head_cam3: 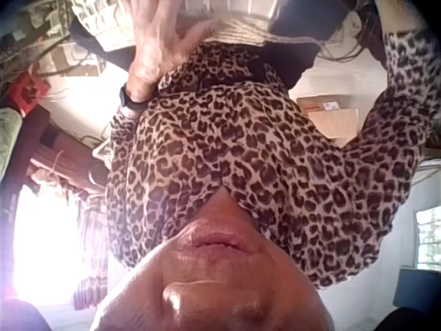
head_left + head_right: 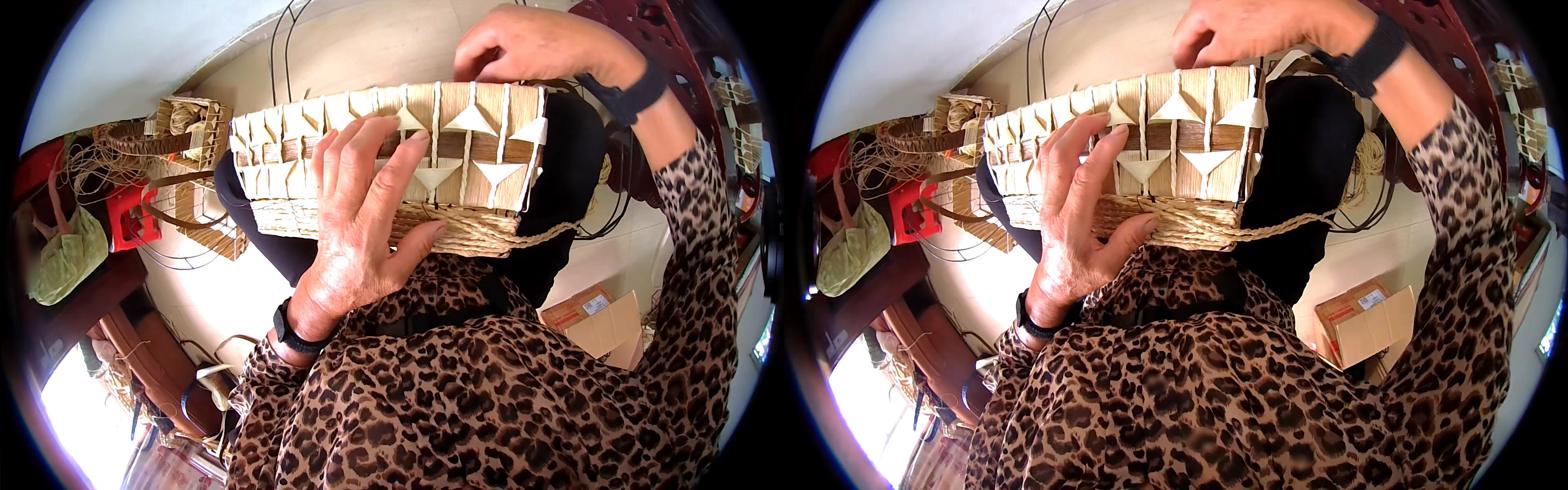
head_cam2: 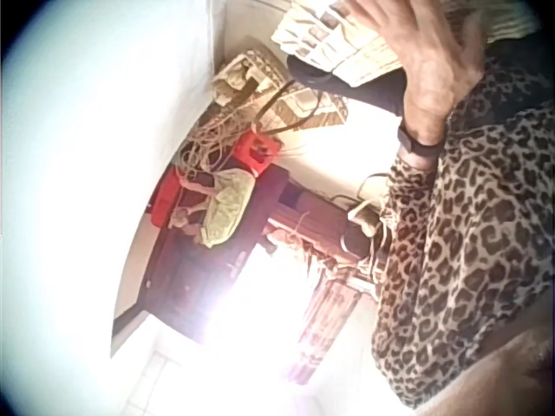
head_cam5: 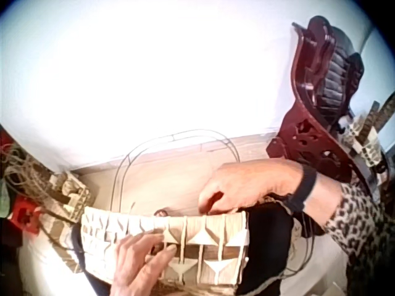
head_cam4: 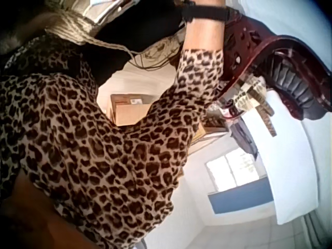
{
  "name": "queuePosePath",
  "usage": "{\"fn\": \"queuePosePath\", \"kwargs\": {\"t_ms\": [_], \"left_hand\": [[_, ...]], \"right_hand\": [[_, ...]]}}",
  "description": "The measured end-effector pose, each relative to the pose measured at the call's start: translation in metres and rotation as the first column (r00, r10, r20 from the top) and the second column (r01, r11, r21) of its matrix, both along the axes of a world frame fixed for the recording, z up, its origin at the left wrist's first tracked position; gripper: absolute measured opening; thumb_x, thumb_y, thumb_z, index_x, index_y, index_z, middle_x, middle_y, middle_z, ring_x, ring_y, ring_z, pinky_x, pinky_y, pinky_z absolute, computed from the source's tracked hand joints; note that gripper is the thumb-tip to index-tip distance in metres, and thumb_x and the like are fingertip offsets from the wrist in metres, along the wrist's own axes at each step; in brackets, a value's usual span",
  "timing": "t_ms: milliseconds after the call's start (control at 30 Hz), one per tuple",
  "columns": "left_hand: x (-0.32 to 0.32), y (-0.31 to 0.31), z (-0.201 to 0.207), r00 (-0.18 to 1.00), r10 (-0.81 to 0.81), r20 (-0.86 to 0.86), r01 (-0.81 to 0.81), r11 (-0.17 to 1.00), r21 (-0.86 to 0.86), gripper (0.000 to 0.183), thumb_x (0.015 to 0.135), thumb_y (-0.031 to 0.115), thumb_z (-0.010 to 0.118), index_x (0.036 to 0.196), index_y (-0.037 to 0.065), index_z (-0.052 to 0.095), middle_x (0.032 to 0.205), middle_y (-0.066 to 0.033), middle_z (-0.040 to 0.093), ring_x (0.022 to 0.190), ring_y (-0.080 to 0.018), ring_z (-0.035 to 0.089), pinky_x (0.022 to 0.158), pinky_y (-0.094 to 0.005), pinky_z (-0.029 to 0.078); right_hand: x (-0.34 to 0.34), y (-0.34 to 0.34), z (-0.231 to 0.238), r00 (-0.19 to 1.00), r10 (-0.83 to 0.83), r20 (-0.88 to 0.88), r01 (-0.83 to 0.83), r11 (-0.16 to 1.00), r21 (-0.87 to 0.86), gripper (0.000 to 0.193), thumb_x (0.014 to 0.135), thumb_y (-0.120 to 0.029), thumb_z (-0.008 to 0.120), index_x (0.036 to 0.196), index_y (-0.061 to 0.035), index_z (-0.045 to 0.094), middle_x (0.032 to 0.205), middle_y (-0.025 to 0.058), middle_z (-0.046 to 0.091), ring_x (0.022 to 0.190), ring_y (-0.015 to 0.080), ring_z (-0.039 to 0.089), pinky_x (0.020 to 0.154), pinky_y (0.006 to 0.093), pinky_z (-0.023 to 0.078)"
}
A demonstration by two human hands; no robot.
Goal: The person is weaving a basket using natural fibers and a wire frame. They are sitting on the floor, holding the basket on their lap, and using their hands to thread and secure the fibers into the structure.
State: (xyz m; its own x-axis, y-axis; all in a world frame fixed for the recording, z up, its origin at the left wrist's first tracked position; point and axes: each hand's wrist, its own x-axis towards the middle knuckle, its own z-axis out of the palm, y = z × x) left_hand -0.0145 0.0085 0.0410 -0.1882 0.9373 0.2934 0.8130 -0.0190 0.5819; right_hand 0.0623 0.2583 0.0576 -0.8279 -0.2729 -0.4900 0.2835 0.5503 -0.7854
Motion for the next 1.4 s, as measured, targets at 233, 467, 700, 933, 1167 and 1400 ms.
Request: {"fn": "queuePosePath", "kwargs": {"t_ms": [233,467,700,933,1167,1400], "left_hand": [[0.006,-0.002,0.007,0.999,-0.009,0.031,0.009,1.000,-0.010,0.080,0.060,0.024,0.079,0.131,0.004,0.049,0.130,-0.0210,0.043,0.122,-0.0380,0.041,0.102,-0.0540,0.028],[0.005,0.001,0.006,0.999,0.012,0.041,-0.011,0.999,-0.036,0.080,0.060,0.023,0.079,0.132,0.004,0.049,0.133,-0.0219,0.042,0.124,-0.0393,0.041,0.103,-0.0544,0.027],[0.007,0.004,0.008,0.999,0.021,0.042,-0.018,0.997,-0.076,0.076,0.060,0.021,0.081,0.128,0.000,0.051,0.132,-0.0216,0.045,0.122,-0.0393,0.042,0.103,-0.0518,0.031],[0.009,0.003,0.008,0.997,0.013,0.075,-0.010,0.999,-0.038,0.078,0.059,0.020,0.081,0.128,0.002,0.051,0.132,-0.0208,0.044,0.122,-0.0389,0.042,0.102,-0.0513,0.032],[0.014,0.001,0.008,0.994,0.019,0.105,-0.015,0.999,-0.035,0.080,0.058,0.017,0.081,0.130,0.004,0.050,0.134,-0.0199,0.043,0.124,-0.0378,0.041,0.103,-0.0521,0.030],[0.014,0.001,0.004,0.993,0.025,0.115,-0.023,1.000,-0.019,0.077,0.060,0.014,0.080,0.131,0.005,0.050,0.135,-0.0190,0.043,0.125,-0.0374,0.041,0.104,-0.0519,0.029]], "right_hand": [[-0.071,0.013,-0.022,0.909,0.340,0.240,-0.377,0.917,0.127,0.031,0.088,-0.019,0.059,0.110,0.0031,0.064,0.095,0.0144,0.069,0.084,0.0174,0.062,0.074,0.0306,0.049],[-0.085,0.024,-0.086,0.796,0.342,0.500,-0.467,0.872,0.146,0.031,0.088,-0.020,0.060,0.110,0.0023,0.064,0.095,0.0138,0.069,0.082,0.0164,0.062,0.072,0.0300,0.049],[-0.068,0.028,-0.116,0.777,0.238,0.583,-0.410,0.893,0.182,0.032,0.089,-0.021,0.061,0.110,0.0016,0.065,0.095,0.0131,0.070,0.081,0.0155,0.062,0.071,0.0294,0.049],[-0.054,0.031,-0.120,0.762,0.158,0.628,-0.363,0.907,0.212,0.032,0.089,-0.022,0.062,0.110,0.0008,0.065,0.095,0.0125,0.070,0.079,0.0145,0.061,0.069,0.0288,0.049],[-0.044,0.031,-0.118,0.748,0.082,0.658,-0.318,0.915,0.247,0.032,0.089,-0.023,0.062,0.111,0.0001,0.066,0.095,0.0119,0.070,0.077,0.0135,0.061,0.068,0.0282,0.048],[-0.038,0.034,-0.114,0.738,0.007,0.674,-0.270,0.919,0.286,0.032,0.089,-0.024,0.063,0.111,-0.0007,0.067,0.094,0.0113,0.070,0.075,0.0125,0.061,0.066,0.0276,0.048]]}}
